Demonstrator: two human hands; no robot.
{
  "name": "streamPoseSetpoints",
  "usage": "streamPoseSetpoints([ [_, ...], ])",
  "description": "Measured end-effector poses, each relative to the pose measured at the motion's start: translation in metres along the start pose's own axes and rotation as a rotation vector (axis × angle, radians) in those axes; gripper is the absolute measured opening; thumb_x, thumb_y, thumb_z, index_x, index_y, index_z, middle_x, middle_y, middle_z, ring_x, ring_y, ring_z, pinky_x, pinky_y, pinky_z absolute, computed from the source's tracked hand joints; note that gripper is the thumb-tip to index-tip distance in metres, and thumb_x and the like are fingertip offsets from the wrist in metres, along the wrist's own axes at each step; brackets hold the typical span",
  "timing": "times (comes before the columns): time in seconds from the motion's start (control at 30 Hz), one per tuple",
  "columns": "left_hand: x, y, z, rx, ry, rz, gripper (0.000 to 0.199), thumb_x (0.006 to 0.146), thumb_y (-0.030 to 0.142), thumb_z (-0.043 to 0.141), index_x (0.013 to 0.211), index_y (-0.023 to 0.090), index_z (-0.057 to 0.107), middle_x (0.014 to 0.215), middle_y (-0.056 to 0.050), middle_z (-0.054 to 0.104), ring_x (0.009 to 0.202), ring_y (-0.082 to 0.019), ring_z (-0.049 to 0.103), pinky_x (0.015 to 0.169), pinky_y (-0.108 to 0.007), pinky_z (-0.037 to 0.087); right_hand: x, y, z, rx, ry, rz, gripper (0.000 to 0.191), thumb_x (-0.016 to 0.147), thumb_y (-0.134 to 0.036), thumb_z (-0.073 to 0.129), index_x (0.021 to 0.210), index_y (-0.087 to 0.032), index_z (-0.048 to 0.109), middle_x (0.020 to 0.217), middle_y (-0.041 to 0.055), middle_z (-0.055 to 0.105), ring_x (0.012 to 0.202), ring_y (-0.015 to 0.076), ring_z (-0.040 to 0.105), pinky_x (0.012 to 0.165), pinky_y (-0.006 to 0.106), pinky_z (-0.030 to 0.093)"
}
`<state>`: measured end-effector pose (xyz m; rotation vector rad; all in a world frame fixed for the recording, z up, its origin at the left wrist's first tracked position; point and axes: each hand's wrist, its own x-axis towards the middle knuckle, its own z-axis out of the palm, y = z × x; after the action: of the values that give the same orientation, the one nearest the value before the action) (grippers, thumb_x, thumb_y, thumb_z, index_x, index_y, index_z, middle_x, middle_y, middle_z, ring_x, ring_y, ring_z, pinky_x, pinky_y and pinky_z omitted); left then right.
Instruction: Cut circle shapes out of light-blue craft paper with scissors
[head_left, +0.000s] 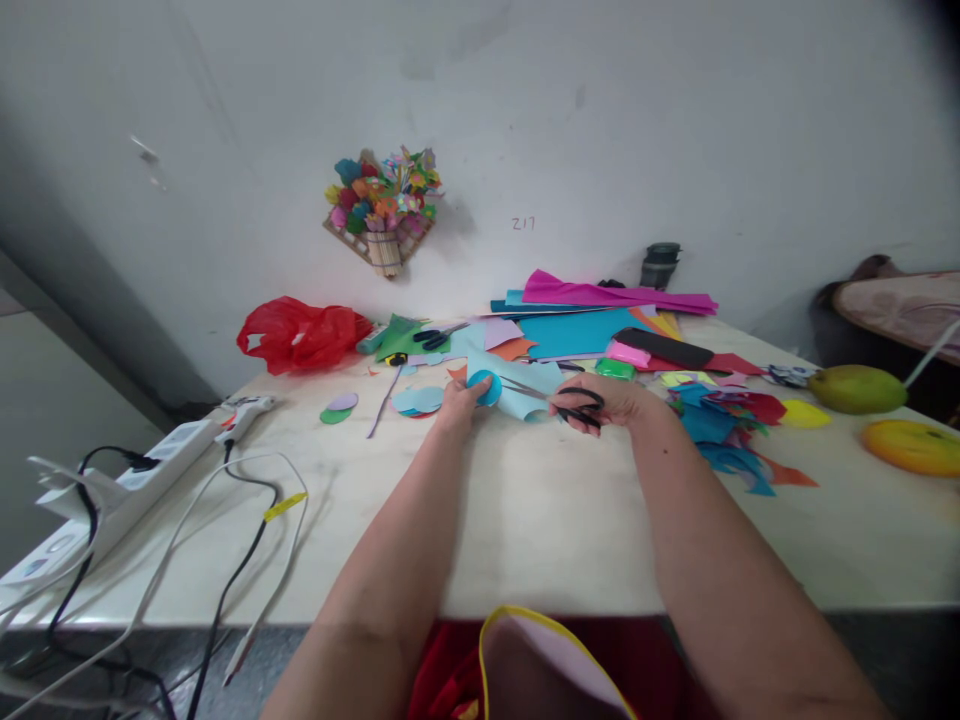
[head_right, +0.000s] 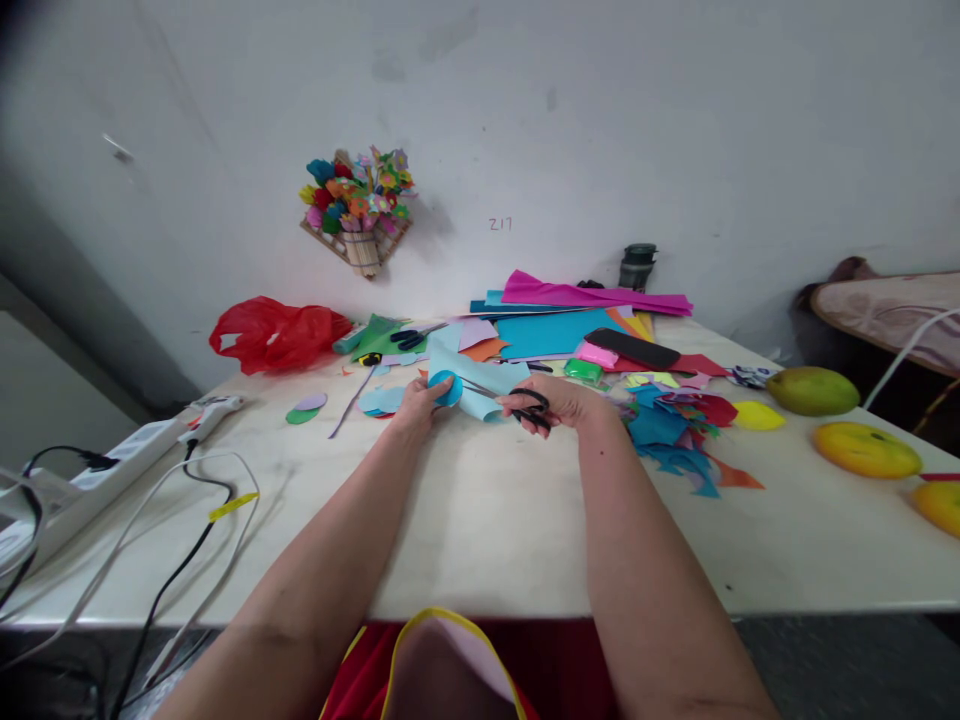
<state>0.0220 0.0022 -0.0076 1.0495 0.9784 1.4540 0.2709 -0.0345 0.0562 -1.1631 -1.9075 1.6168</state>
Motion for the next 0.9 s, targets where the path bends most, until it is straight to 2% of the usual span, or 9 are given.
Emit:
streamPoseSetpoints([
  [0.1,0.001,-0.002,-0.001,0.007,-0.013,-0.001,0.043,0.048,0.044,0.095,0.06,0.017,0.065,0.061,-0.003,0.064,0.058,-0.013,0.055,0.061,-0.027,0.046,0.0,-0.001,0.001,-0.015,0.004,0.028,0.044,0.07,-0.056,0.079,0.079,-0.015,0.065,0.048,0.0008,0.061,0.036,0.0104,0.05,0.036,0.022,0.038],
  [0.3,0.001,-0.001,0.0,-0.004,-0.016,-0.06,0.047,0.042,0.045,0.097,0.062,0.018,0.064,0.063,-0.003,0.066,0.06,-0.015,0.057,0.064,-0.029,0.049,0.004,0.001,0.0,-0.045,0.004,0.03,0.045,0.072,-0.059,0.078,0.08,-0.017,0.066,0.049,0.0007,0.063,0.036,0.01,0.052,0.034,0.02,0.034],
  [0.57,-0.006,0.005,0.01,-0.04,0.024,-0.184,0.04,0.053,0.033,0.094,0.063,0.018,0.058,0.06,0.0,0.06,0.057,-0.013,0.054,0.058,-0.028,0.042,0.013,0.002,0.008,-0.043,0.025,-0.035,0.047,0.074,-0.059,0.076,0.082,-0.014,0.065,0.053,0.0027,0.066,0.036,0.0097,0.052,0.034,0.021,0.03],
  [0.77,-0.012,0.008,0.018,-0.088,0.002,-0.181,0.038,0.053,0.03,0.093,0.062,0.018,0.058,0.059,0.0,0.059,0.057,-0.013,0.053,0.057,-0.028,0.041,0.014,-0.002,0.018,-0.039,0.114,-0.071,0.039,0.08,-0.053,0.072,0.079,-0.014,0.065,0.054,0.0046,0.066,0.041,0.0118,0.057,0.034,0.021,0.027],
  [0.9,-0.013,0.008,0.019,-0.128,-0.003,-0.163,0.041,0.051,0.03,0.094,0.062,0.019,0.057,0.058,0.001,0.057,0.056,-0.012,0.052,0.056,-0.027,0.039,0.017,-0.004,0.022,-0.026,0.113,-0.086,0.037,0.081,-0.051,0.07,0.077,-0.015,0.063,0.056,0.0057,0.068,0.041,0.0114,0.058,0.034,0.021,0.028],
])
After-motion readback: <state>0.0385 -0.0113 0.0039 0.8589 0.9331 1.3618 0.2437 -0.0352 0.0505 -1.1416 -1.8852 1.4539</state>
